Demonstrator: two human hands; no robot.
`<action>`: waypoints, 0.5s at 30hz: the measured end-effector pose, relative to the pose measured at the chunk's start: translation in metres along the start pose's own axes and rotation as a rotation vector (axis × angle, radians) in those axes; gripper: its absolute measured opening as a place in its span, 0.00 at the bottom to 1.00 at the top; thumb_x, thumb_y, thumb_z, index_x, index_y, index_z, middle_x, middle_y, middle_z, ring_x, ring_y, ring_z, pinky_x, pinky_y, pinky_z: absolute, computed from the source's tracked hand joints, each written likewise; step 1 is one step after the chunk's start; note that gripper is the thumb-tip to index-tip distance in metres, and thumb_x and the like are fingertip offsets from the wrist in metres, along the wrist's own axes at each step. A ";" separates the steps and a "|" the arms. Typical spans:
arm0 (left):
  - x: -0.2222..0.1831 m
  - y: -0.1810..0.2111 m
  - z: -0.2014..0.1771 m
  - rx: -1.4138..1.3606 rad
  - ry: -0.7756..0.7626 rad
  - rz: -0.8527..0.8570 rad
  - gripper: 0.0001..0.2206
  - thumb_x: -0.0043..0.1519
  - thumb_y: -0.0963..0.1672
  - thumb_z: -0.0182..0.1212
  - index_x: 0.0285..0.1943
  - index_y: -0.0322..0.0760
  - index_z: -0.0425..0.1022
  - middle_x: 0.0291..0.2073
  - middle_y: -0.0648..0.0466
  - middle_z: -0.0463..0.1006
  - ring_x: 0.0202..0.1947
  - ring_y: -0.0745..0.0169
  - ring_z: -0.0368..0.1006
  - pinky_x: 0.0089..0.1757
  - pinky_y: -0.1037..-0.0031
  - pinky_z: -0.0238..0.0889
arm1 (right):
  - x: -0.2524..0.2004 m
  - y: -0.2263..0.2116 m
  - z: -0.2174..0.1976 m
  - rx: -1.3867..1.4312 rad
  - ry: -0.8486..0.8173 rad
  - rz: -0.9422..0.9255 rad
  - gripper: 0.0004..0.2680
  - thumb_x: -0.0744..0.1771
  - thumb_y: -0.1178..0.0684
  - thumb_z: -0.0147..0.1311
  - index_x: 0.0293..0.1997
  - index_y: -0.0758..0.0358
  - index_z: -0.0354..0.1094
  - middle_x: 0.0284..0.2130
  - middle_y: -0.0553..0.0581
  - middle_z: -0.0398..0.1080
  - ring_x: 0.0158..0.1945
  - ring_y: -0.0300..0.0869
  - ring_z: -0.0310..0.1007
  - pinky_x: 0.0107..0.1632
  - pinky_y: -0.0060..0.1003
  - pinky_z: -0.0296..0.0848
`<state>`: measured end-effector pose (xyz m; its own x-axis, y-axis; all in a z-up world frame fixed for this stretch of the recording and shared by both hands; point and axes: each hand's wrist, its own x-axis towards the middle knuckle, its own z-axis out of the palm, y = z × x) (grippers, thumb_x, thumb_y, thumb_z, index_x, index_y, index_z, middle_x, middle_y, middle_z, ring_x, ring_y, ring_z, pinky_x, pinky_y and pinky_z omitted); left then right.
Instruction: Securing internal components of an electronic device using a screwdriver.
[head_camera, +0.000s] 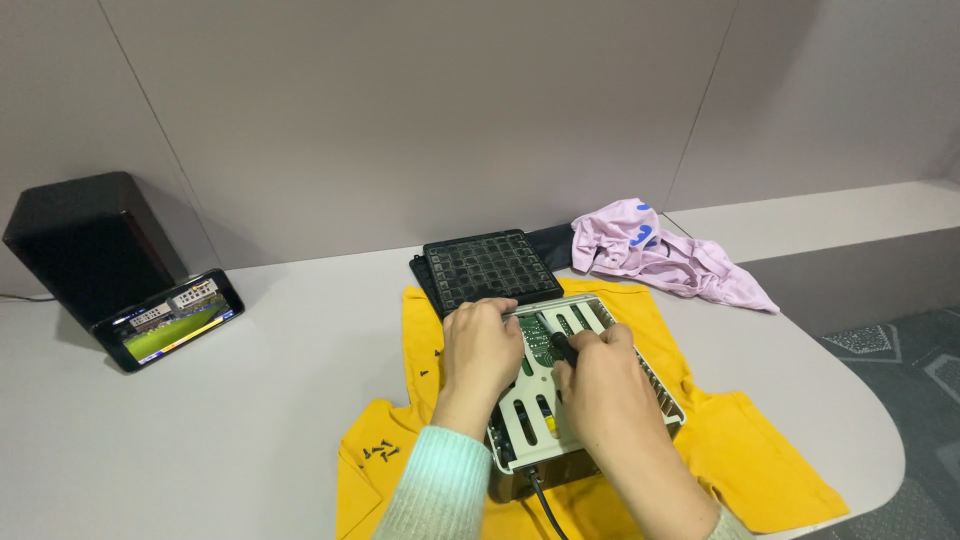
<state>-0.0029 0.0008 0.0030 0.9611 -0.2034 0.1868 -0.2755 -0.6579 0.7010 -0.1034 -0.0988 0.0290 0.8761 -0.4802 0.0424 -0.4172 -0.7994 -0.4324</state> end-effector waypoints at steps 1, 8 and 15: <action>0.001 -0.002 0.002 0.000 -0.001 0.000 0.15 0.67 0.44 0.55 0.62 0.45 0.77 0.59 0.52 0.77 0.64 0.46 0.63 0.63 0.56 0.55 | 0.004 0.003 0.004 0.000 0.000 0.001 0.16 0.68 0.47 0.50 0.63 0.58 0.65 0.55 0.61 0.60 0.52 0.62 0.73 0.56 0.56 0.72; 0.002 -0.003 0.003 0.005 0.011 0.014 0.15 0.66 0.44 0.55 0.62 0.44 0.78 0.59 0.52 0.78 0.64 0.46 0.64 0.63 0.57 0.55 | 0.014 0.008 0.014 0.058 0.110 -0.103 0.14 0.67 0.50 0.52 0.58 0.62 0.69 0.52 0.70 0.70 0.53 0.64 0.74 0.58 0.53 0.71; -0.003 0.004 -0.004 -0.004 -0.008 -0.030 0.15 0.67 0.44 0.55 0.63 0.45 0.77 0.60 0.52 0.76 0.65 0.46 0.62 0.63 0.56 0.56 | 0.014 0.005 0.011 0.030 0.052 -0.040 0.15 0.67 0.47 0.51 0.58 0.59 0.71 0.51 0.70 0.72 0.53 0.63 0.74 0.56 0.54 0.73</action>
<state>-0.0068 0.0012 0.0079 0.9687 -0.1898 0.1602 -0.2467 -0.6608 0.7088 -0.0900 -0.1056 0.0175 0.8780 -0.4666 0.1065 -0.3740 -0.8077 -0.4557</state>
